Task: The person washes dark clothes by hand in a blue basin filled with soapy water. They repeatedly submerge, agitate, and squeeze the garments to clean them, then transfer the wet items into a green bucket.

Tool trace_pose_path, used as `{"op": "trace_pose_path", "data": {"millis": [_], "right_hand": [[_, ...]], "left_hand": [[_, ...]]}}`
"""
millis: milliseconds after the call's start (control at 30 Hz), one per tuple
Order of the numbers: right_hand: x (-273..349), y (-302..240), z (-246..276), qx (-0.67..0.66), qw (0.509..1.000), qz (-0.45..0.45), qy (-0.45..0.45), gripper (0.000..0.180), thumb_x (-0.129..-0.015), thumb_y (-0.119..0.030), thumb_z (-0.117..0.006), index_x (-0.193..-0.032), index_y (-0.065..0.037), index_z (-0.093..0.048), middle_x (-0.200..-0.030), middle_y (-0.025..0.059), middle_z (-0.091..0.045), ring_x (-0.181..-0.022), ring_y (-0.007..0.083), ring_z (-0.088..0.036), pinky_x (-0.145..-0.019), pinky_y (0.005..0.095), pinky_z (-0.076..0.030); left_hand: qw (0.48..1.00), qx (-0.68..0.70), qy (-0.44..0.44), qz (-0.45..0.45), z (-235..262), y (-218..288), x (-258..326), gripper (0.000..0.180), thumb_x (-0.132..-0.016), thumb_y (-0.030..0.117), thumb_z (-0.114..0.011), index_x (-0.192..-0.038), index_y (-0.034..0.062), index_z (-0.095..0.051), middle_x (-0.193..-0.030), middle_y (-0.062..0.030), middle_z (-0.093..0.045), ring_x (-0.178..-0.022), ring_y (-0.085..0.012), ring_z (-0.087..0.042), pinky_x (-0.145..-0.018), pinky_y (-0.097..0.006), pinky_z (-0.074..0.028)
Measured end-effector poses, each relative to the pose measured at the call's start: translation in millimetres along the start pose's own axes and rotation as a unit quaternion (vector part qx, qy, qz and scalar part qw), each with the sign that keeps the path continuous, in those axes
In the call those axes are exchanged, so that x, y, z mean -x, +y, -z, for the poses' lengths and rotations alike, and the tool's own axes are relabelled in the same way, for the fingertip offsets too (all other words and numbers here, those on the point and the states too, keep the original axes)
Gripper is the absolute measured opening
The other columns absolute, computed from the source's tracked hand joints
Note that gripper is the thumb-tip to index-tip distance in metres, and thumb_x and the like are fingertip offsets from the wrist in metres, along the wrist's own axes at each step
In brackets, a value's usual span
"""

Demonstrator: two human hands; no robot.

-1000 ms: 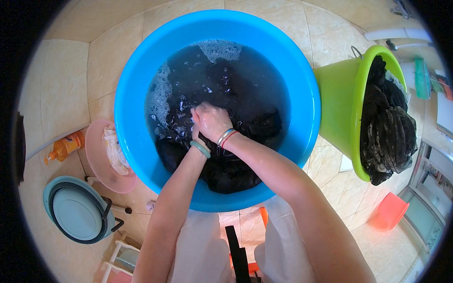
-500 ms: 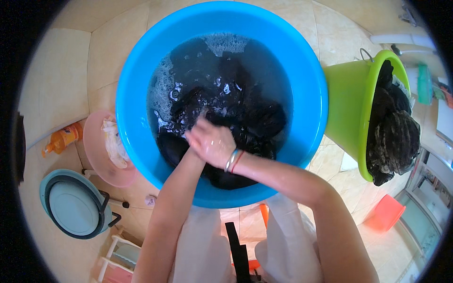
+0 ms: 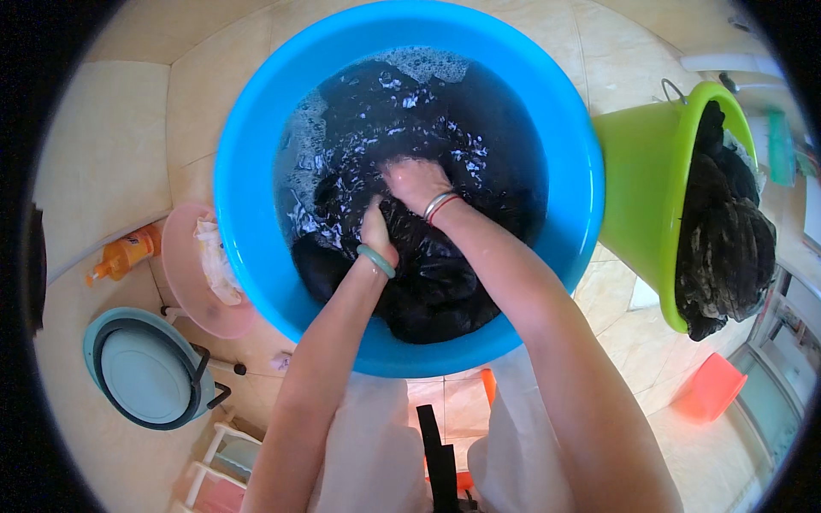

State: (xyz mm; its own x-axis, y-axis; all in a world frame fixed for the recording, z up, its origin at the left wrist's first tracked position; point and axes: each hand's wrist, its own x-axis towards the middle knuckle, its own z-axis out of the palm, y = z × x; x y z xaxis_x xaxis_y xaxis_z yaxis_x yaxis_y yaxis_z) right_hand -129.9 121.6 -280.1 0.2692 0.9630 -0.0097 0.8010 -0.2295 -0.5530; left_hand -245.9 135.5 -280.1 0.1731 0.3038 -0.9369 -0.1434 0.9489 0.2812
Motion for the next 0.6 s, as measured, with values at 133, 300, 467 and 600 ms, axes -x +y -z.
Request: {"op": "trace_pose_path", "data": {"millis": [133, 300, 467, 600], "right_hand": [[-3, -22, 24, 0.017, 0.989, -0.074, -0.123, 0.020, -0.093, -0.027, -0.052, -0.094, -0.015, -0.068, -0.094, 0.0138, -0.069, -0.080, 0.0354, -0.067, -0.067, 0.0471, -0.054], [52, -95, 45, -0.122, 0.991, 0.004, 0.047, 0.028, -0.091, -0.032, -0.059, -0.072, -0.011, -0.058, -0.079, 0.0084, -0.055, -0.059, 0.0292, -0.061, -0.048, 0.0400, -0.050], [71, -125, 51, -0.140, 0.983, 0.097, 0.065, 0.025, -0.086, -0.025, -0.065, -0.068, -0.010, -0.057, -0.072, 0.0061, -0.052, -0.055, 0.0244, -0.059, -0.046, 0.0360, -0.049], [30, -64, 42, -0.009, 0.988, 0.111, 0.104, 0.022, -0.088, -0.020, -0.058, -0.068, -0.011, -0.058, -0.071, 0.0070, -0.057, -0.059, 0.0284, -0.061, -0.050, 0.0402, -0.051]], "left_hand": [[0.999, 0.032, -0.027, -0.018, 3, 2, 6, 0.047, -0.100, 0.035, -0.040, -0.129, 0.0013, -0.055, -0.126, -0.0094, -0.060, -0.114, -0.0231, -0.056, -0.099, -0.035, -0.043], [0.978, 0.141, -0.150, 0.027, 19, 0, 8, 0.046, -0.102, 0.035, -0.037, -0.131, 0.0032, -0.051, -0.129, -0.0079, -0.057, -0.119, -0.0226, -0.053, -0.102, -0.036, -0.042], [0.921, 0.176, -0.346, -0.024, 48, -12, 16, 0.045, -0.101, 0.038, -0.038, -0.130, 0.0062, -0.053, -0.127, -0.0069, -0.059, -0.117, -0.0235, -0.055, -0.102, -0.038, -0.042], [0.965, 0.166, -0.201, -0.004, 21, -11, 68, 0.044, -0.101, 0.040, -0.039, -0.129, 0.0085, -0.054, -0.124, -0.0062, -0.061, -0.116, -0.0243, -0.056, -0.103, -0.039, -0.043]]}}
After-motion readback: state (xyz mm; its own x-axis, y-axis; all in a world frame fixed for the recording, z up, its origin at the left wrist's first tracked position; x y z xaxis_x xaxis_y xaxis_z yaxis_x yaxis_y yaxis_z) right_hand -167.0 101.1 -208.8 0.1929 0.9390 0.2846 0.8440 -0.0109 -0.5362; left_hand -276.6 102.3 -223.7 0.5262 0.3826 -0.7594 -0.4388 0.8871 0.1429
